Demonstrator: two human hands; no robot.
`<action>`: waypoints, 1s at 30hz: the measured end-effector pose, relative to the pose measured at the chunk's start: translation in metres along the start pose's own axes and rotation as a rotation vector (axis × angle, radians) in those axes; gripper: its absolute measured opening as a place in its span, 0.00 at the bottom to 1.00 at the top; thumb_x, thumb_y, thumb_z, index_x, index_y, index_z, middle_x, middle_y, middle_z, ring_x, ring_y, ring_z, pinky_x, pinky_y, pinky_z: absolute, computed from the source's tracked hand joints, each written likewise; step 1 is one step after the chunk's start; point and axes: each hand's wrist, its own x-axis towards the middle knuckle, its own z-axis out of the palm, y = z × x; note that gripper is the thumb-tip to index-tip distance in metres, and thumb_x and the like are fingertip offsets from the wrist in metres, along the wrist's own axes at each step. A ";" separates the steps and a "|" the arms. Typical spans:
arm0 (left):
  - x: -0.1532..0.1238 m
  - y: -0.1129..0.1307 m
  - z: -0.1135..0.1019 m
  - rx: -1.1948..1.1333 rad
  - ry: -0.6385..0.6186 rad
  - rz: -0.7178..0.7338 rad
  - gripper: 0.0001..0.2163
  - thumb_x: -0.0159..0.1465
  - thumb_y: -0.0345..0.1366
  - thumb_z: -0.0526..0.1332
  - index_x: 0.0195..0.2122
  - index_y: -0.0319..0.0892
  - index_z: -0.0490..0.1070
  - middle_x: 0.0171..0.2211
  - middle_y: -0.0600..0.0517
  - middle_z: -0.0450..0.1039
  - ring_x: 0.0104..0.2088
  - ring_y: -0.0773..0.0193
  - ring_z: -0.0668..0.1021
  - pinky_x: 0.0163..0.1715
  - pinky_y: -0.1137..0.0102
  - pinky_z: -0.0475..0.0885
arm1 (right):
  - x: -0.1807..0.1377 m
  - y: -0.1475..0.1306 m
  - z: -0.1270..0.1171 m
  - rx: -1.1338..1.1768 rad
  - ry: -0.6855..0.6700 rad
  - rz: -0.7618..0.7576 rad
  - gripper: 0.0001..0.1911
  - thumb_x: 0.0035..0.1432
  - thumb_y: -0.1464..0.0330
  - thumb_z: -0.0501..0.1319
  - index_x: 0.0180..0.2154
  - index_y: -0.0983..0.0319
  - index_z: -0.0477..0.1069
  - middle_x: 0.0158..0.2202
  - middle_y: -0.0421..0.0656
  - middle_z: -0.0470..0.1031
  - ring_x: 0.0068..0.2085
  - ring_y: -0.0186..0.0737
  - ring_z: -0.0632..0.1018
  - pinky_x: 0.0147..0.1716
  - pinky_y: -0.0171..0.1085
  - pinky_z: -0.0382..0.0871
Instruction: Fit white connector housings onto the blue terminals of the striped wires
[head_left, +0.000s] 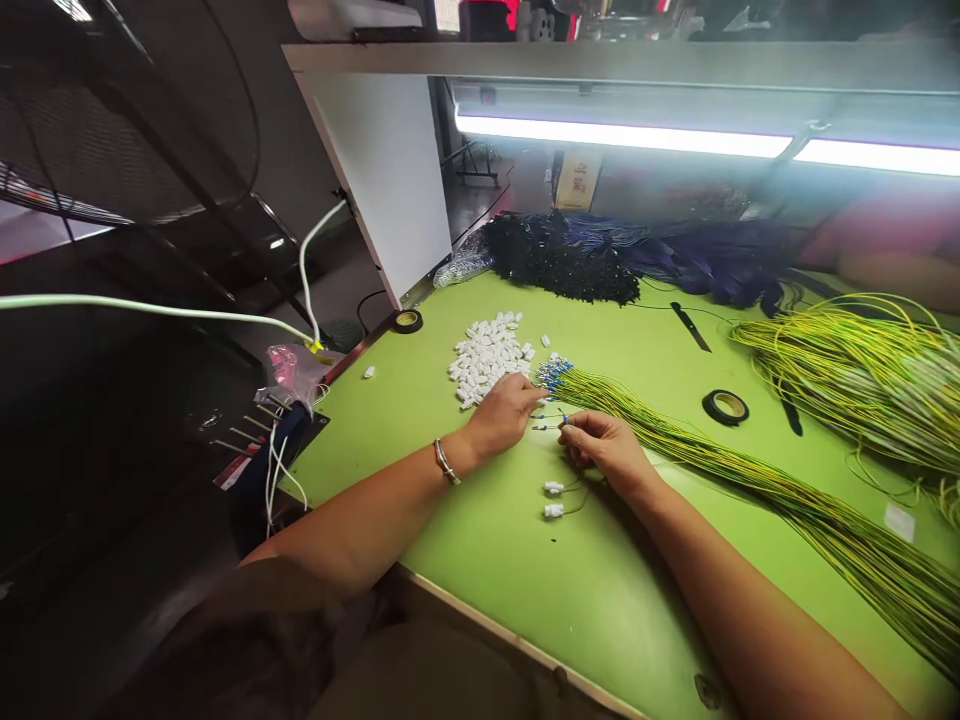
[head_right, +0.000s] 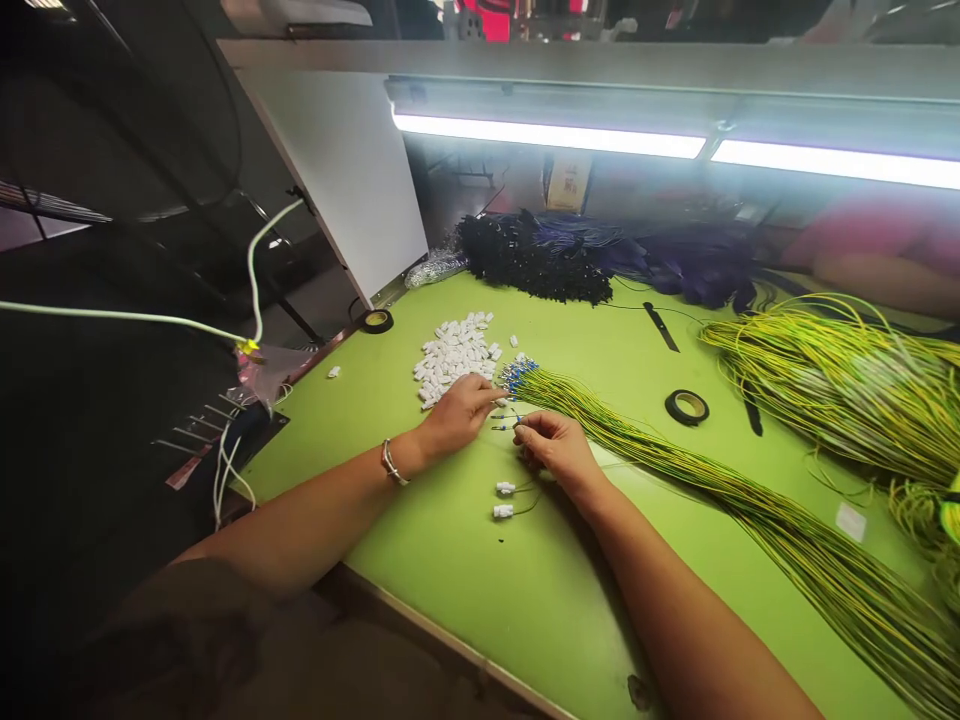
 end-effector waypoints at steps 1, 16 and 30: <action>0.002 -0.002 0.003 0.050 -0.033 0.007 0.12 0.64 0.28 0.55 0.43 0.42 0.77 0.38 0.46 0.70 0.41 0.59 0.71 0.44 0.63 0.67 | 0.000 -0.001 0.000 -0.005 -0.001 0.002 0.19 0.41 0.54 0.69 0.29 0.62 0.72 0.24 0.40 0.74 0.19 0.29 0.68 0.18 0.32 0.65; -0.007 0.000 -0.012 -0.392 0.026 -0.241 0.06 0.60 0.30 0.62 0.36 0.40 0.78 0.32 0.48 0.75 0.36 0.63 0.76 0.41 0.67 0.70 | -0.003 -0.002 -0.002 -0.296 0.032 -0.120 0.15 0.49 0.58 0.61 0.22 0.63 0.72 0.15 0.34 0.58 0.20 0.29 0.57 0.20 0.32 0.51; -0.019 0.016 -0.006 -1.398 -0.191 -0.763 0.19 0.44 0.37 0.76 0.35 0.32 0.77 0.28 0.48 0.78 0.28 0.69 0.79 0.35 0.73 0.74 | -0.011 -0.007 -0.001 -0.376 0.038 -0.223 0.13 0.49 0.60 0.61 0.20 0.62 0.70 0.18 0.37 0.64 0.23 0.32 0.62 0.25 0.34 0.58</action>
